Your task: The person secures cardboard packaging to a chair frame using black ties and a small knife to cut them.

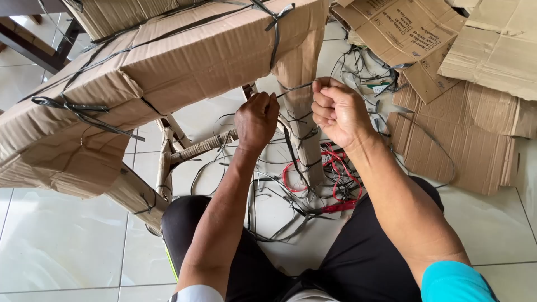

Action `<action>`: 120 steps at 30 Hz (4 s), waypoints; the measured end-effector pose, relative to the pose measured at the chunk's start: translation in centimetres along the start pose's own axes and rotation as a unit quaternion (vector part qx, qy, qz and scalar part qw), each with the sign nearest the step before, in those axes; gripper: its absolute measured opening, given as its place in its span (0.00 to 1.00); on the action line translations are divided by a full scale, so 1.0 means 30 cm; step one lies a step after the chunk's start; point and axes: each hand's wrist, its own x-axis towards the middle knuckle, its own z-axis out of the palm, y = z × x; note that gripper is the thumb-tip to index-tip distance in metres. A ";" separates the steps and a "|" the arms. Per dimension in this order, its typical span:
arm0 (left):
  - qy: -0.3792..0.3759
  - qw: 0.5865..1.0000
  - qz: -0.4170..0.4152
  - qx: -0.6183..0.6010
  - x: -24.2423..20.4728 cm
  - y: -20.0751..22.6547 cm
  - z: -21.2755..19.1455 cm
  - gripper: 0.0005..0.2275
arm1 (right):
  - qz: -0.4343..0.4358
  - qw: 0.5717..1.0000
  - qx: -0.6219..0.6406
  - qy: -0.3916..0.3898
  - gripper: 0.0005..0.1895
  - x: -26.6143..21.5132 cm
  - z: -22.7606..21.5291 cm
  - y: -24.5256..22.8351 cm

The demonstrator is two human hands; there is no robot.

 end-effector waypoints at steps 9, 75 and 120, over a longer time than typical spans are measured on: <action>-0.089 0.984 -0.056 -0.141 0.043 0.136 -0.089 0.23 | -0.078 0.882 -0.455 -0.090 0.06 -0.121 0.042 0.014; -0.216 0.912 -0.218 -0.273 0.042 0.124 -0.117 0.07 | -0.174 0.884 -0.412 0.134 0.21 -0.405 -0.362 0.048; -0.184 0.979 -0.087 0.019 -0.011 0.226 -0.152 0.05 | -0.059 0.828 -0.557 0.005 0.19 -0.226 0.079 -0.034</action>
